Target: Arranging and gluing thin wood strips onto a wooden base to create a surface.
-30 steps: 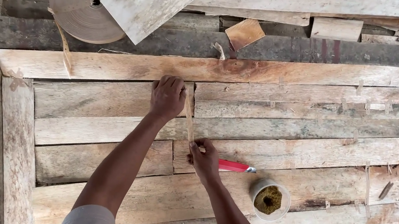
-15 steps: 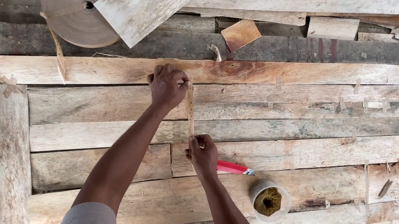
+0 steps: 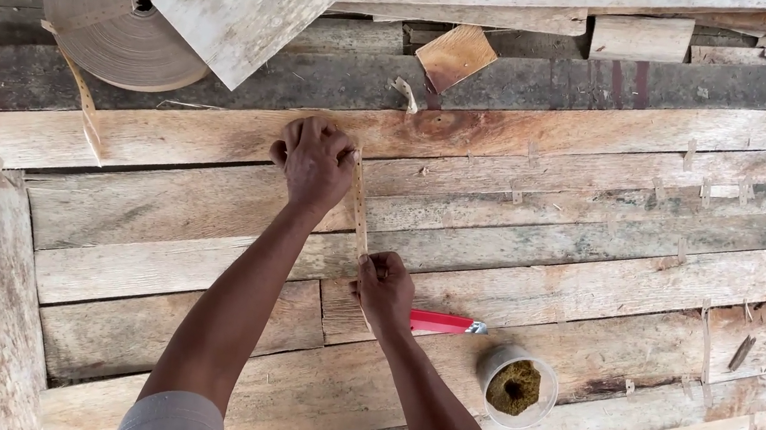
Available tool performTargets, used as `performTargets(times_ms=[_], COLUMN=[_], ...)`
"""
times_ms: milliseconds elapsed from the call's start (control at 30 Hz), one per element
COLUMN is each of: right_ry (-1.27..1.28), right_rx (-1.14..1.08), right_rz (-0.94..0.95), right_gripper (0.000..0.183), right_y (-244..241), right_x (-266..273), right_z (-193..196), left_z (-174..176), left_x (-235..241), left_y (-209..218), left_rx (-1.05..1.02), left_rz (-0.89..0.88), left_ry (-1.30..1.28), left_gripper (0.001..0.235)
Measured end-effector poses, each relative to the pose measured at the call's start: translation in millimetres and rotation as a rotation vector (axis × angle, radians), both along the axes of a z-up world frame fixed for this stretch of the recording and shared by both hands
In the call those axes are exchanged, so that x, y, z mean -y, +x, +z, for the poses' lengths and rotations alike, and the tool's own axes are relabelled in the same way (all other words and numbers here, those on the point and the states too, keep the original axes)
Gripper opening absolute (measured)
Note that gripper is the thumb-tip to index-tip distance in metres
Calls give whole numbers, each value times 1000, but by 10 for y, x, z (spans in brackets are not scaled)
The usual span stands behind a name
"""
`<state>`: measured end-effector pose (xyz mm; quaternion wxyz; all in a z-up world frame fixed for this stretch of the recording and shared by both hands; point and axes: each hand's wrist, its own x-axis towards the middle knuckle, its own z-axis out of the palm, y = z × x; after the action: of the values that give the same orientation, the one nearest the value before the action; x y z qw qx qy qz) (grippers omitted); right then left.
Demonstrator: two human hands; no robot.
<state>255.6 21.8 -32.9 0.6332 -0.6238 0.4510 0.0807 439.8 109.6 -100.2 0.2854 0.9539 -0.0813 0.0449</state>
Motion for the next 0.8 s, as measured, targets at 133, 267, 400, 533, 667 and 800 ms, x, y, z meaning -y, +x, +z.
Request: performTargets(times_ms=[133,267,400,533,667,800], right_ry=[-13,-18,-9,31,51,57], right_rx=[-7,-16,-14,7,93,175], right_rz=[15,0,-16,-34,-25,-27], right_gripper=[20,20,19,20,19,19], right_y=[52,92,68,26,-45,-83], right_x=[9,-5,9,4,-4,-17], right_z=[37,165,61,-4,-153,-252], left_z=[16,108,46,-4,-36,-77], left_x=[4,-5,8,5,-6,17], left_y=[5,0,-2,-8,17,38], left_rx=[25,29,66,54,15,-47], left_rz=[0,-18,-18,-1,-2,28], left_ry=[-4,-23,-28,-36,-20,0], left_gripper=[19,24,25,26,27,25])
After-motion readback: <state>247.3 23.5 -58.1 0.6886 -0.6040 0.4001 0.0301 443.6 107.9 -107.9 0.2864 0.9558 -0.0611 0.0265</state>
